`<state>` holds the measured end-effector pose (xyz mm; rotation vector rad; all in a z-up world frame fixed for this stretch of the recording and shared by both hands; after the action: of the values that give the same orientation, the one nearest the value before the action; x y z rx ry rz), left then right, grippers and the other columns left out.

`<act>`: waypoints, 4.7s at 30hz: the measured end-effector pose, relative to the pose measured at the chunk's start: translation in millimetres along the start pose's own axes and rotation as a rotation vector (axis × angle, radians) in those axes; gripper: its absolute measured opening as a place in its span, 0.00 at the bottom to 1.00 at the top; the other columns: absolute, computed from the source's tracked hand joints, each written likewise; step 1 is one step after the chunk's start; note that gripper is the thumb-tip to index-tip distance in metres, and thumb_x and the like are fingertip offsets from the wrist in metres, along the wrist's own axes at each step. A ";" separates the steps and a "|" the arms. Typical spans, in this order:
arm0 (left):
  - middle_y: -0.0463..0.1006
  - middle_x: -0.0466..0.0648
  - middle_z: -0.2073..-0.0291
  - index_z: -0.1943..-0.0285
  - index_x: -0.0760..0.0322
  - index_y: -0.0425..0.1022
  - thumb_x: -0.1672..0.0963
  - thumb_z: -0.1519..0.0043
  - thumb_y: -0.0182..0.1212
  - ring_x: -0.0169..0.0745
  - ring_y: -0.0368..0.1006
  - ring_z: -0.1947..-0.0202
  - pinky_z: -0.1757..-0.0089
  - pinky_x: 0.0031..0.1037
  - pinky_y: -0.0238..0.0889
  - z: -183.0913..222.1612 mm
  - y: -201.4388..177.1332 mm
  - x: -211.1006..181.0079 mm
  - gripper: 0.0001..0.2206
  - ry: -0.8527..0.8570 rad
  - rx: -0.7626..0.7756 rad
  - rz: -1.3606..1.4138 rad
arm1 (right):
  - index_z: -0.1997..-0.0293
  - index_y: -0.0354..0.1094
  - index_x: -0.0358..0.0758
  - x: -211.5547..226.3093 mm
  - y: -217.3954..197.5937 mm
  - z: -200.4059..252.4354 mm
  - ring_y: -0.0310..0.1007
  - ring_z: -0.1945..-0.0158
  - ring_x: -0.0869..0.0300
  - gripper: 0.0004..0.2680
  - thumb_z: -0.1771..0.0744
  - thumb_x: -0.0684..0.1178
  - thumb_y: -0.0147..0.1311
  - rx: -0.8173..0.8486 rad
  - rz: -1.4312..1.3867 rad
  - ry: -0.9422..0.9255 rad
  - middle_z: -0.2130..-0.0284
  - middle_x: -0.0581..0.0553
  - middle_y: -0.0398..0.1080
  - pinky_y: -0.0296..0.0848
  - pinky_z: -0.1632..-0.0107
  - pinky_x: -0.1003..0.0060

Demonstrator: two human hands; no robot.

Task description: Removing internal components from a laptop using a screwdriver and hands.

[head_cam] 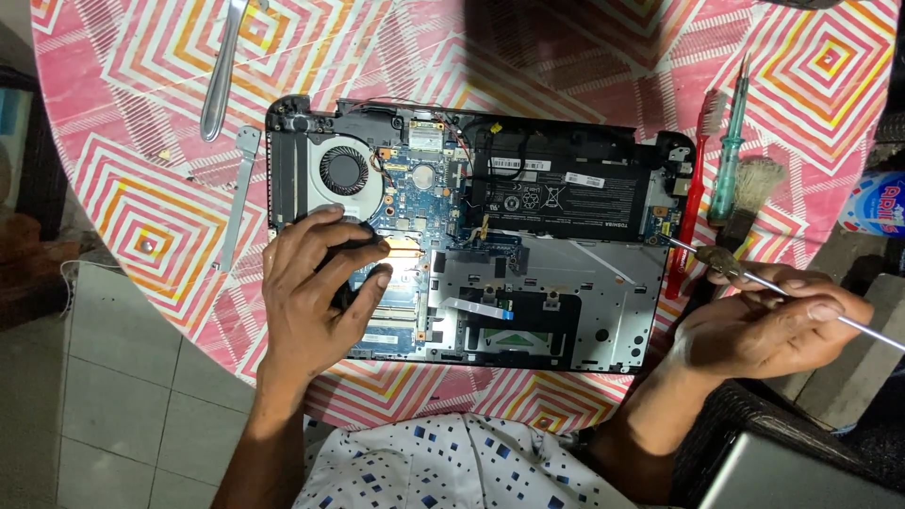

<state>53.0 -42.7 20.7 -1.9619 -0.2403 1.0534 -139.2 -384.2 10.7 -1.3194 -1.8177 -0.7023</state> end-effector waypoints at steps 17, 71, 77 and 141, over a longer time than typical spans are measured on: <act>0.76 0.45 0.52 0.53 0.57 0.80 0.53 0.33 0.57 0.52 0.67 0.39 0.44 0.43 0.55 -1.5 1.0 -1.4 0.09 0.005 0.021 -0.011 | 0.61 0.54 0.38 -2.1 0.0 0.2 0.59 0.75 0.57 0.13 0.27 0.56 0.46 -0.009 -0.013 -0.011 0.71 0.42 0.57 0.61 0.72 0.65; 0.77 0.47 0.50 0.51 0.60 0.81 0.54 0.35 0.62 0.56 0.68 0.38 0.44 0.45 0.57 4.2 -0.4 1.5 0.09 0.058 0.022 -0.011 | 0.58 0.55 0.28 46.6 16.2 -45.2 0.68 0.75 0.50 0.11 0.24 0.49 0.37 0.352 0.303 -0.249 0.71 0.34 0.63 0.70 0.67 0.60; 0.77 0.51 0.50 0.49 0.64 0.79 0.57 0.35 0.65 0.60 0.68 0.36 0.45 0.46 0.57 6.5 -3.6 -6.1 0.08 0.108 0.043 -0.009 | 0.60 0.59 0.25 71.4 -2.0 -28.1 0.66 0.70 0.49 0.16 0.24 0.52 0.38 0.295 0.522 -0.280 0.71 0.34 0.64 0.64 0.62 0.55; 0.75 0.58 0.65 0.62 0.74 0.73 0.65 0.38 0.51 0.53 0.73 0.62 0.56 0.40 0.69 10.5 -43.8 9.0 0.04 0.160 -0.450 0.330 | 0.43 0.56 0.50 100.6 76.7 106.5 0.67 0.67 0.50 0.10 0.29 0.38 0.38 0.754 -0.312 -0.164 0.65 0.39 0.60 0.79 0.64 0.50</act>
<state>60.2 -5.3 46.5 -2.5444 -0.0672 1.1090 -111.4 -223.0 35.3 -0.6116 -2.1393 -0.0196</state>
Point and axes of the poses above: each hand's wrist, its own z-axis away from the middle knuckle, its own y-axis out of the palm, x = y × z, the point moved 7 cm from there along -z, towards the middle knuckle
